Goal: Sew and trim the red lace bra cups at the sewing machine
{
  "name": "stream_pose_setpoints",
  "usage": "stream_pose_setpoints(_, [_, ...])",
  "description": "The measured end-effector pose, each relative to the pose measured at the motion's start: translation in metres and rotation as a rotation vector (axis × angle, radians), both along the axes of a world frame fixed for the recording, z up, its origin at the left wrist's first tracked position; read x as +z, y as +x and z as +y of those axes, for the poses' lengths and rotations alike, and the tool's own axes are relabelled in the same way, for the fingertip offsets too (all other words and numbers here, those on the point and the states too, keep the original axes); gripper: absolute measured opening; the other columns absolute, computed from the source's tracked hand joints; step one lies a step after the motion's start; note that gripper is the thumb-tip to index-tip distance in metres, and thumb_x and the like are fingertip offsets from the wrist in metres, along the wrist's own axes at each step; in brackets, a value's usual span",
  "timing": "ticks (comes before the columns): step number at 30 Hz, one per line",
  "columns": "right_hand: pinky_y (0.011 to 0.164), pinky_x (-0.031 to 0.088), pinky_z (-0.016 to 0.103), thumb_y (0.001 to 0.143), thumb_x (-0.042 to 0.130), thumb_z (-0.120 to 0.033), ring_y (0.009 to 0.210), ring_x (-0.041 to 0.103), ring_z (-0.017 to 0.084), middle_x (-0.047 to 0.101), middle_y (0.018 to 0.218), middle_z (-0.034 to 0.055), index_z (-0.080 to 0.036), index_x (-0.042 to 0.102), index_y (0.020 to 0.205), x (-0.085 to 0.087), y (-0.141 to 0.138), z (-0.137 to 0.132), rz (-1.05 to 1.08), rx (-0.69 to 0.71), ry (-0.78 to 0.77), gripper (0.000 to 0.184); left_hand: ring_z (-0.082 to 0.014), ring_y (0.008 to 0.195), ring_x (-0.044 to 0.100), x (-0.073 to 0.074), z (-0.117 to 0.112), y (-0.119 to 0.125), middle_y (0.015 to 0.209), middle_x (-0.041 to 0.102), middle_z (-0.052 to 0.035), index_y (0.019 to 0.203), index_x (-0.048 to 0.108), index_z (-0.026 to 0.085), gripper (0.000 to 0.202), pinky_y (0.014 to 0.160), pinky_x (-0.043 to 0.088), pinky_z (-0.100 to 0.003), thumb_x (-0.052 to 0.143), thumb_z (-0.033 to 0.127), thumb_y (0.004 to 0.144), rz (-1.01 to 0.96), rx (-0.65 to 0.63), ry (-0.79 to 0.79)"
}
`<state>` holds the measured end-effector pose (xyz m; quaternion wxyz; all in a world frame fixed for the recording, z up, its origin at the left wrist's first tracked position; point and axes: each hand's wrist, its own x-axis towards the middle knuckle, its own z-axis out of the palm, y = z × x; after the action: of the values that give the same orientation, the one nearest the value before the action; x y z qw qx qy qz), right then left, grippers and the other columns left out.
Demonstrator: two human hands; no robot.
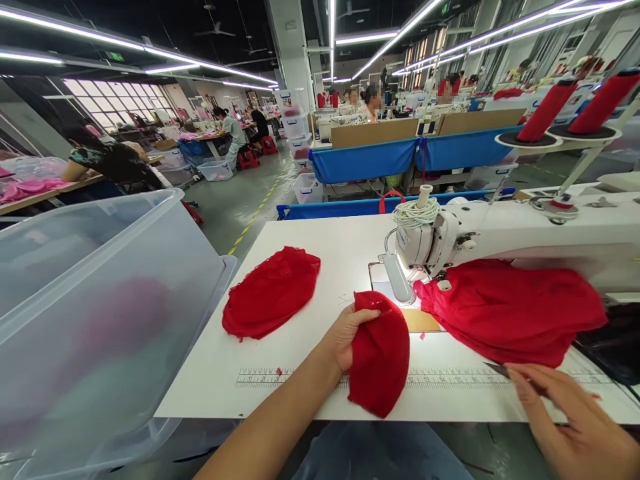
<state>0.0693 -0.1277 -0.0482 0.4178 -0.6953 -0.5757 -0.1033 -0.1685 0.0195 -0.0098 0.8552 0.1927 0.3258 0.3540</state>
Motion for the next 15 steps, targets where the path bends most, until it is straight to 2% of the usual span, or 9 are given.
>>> stream_pose_setpoints(1, [0.055,0.048,0.028,0.089,0.052,-0.048,0.069,0.067,0.02,0.071,0.084,0.0041,-0.025,0.067,0.088,0.004,-0.013,0.001,0.128,0.113,-0.063,0.027,-0.0159,0.067,0.065,0.001,-0.006,0.004,0.075,0.07,-0.0045,0.083,0.065,0.013,0.023,0.073,0.051,-0.029,0.072,0.005,0.063,-0.016,0.017,-0.013])
stream_pose_setpoints(3, [0.046,0.047,0.023,0.09,0.049,-0.048,0.05,0.06,0.015,0.064,0.062,-0.001,-0.024,0.067,0.088,0.009,-0.041,0.006,0.362,0.381,-0.254,0.03,-0.0165,0.068,0.065,0.004,-0.02,0.012,0.076,0.07,-0.0051,0.084,0.065,0.013,0.023,0.074,0.051,-0.03,0.069,0.003,0.063,-0.052,0.026,-0.023])
stream_pose_setpoints(4, [0.044,0.045,0.022,0.09,0.049,-0.048,0.047,0.057,0.014,0.061,0.059,-0.0022,-0.023,0.066,0.09,0.011,-0.055,0.01,0.444,0.432,-0.337,0.03,-0.0167,0.069,0.065,0.005,-0.027,0.015,0.076,0.07,-0.0052,0.083,0.065,0.013,0.023,0.075,0.052,-0.031,0.068,0.003,0.063,-0.067,0.025,-0.031])
stream_pose_setpoints(7, [0.041,0.038,0.021,0.089,0.052,-0.049,0.045,0.046,0.011,0.052,0.054,-0.0042,-0.022,0.061,0.076,0.012,-0.088,0.024,0.54,0.343,-0.284,0.032,-0.0178,0.074,0.066,0.007,-0.043,0.014,0.078,0.07,-0.0066,0.08,0.065,0.012,0.022,0.08,0.051,-0.032,0.069,0.003,0.061,-0.124,0.022,-0.058])
stream_pose_setpoints(9, [0.043,0.035,0.021,0.09,0.051,-0.048,0.048,0.043,0.01,0.047,0.054,-0.0048,-0.022,0.055,0.067,0.011,-0.1,0.03,0.531,0.332,-0.208,0.035,-0.0188,0.077,0.066,0.008,-0.046,0.006,0.082,0.071,-0.0085,0.082,0.067,0.011,0.021,0.08,0.052,-0.031,0.075,0.01,0.062,-0.151,0.006,-0.04])
stream_pose_setpoints(12, [0.044,0.035,0.02,0.092,0.052,-0.043,0.047,0.041,0.009,0.044,0.053,-0.0058,-0.022,0.047,0.062,0.007,-0.105,0.034,0.395,0.415,-0.098,0.037,-0.0158,0.069,0.065,0.008,-0.041,-0.01,0.075,0.07,-0.008,0.078,0.067,0.009,0.025,0.072,0.052,-0.027,0.082,0.026,0.067,-0.088,0.038,0.035])
stream_pose_setpoints(15, [0.044,0.036,0.018,0.094,0.049,-0.035,0.044,0.043,0.007,0.045,0.052,-0.0056,-0.021,0.046,0.061,0.002,-0.103,0.037,0.16,0.56,0.02,0.036,-0.0131,0.058,0.062,0.011,-0.035,-0.019,0.065,0.067,-0.0046,0.069,0.062,0.011,0.031,0.063,0.051,-0.024,0.086,0.031,0.065,-0.014,0.145,0.043])
